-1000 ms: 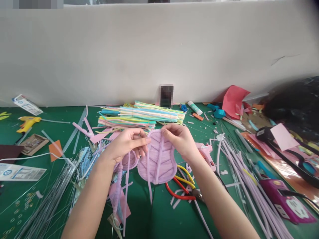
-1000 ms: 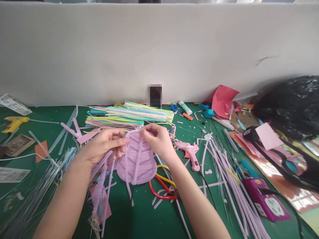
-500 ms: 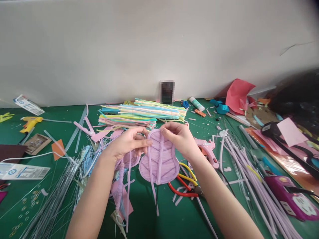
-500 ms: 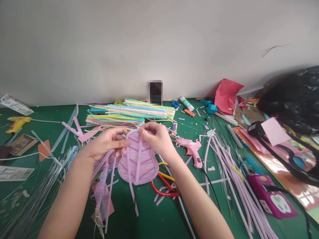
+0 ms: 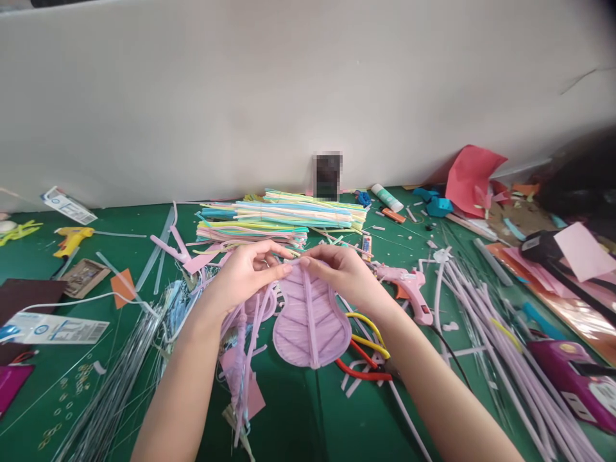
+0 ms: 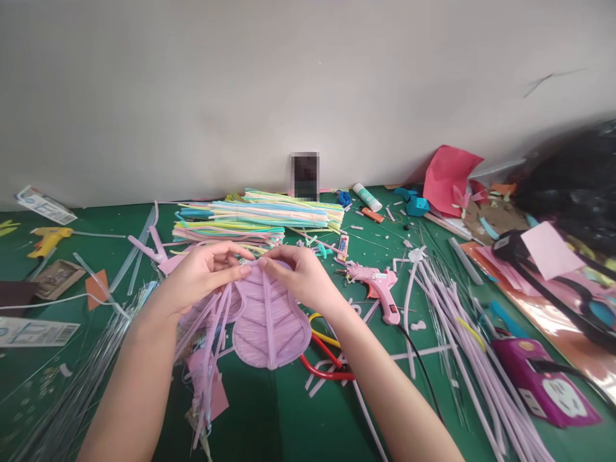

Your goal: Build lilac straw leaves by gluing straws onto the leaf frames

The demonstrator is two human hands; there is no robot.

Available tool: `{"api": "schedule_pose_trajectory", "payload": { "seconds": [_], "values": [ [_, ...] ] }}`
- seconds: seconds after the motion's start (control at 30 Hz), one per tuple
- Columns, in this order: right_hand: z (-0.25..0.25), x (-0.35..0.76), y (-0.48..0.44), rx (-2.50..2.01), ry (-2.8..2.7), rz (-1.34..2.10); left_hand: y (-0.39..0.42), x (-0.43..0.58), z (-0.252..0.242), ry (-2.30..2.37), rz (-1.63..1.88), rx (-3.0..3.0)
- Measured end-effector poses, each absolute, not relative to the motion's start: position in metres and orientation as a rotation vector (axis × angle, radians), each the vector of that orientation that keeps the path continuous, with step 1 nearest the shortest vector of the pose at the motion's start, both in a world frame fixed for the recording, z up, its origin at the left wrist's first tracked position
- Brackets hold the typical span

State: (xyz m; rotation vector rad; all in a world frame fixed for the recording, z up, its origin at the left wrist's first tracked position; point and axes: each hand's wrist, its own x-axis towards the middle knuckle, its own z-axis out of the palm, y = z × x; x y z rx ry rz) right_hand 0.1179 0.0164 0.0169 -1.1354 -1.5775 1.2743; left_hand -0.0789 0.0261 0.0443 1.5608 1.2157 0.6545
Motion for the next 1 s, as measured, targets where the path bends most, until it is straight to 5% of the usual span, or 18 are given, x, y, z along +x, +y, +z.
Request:
{"api": "schedule_pose_trajectory", "payload": {
  "seconds": [0.53, 1.0],
  "values": [
    [0.019, 0.115, 0.016, -1.120, -1.427, 1.392, 0.032, -0.105, 0.048, 0.988, 0.605, 1.356],
    [0.017, 0.115, 0.021, -1.136, -1.384, 1.483, 0.024, -0.101, 0.042, 1.018, 0.811, 2.007]
  ]
}}
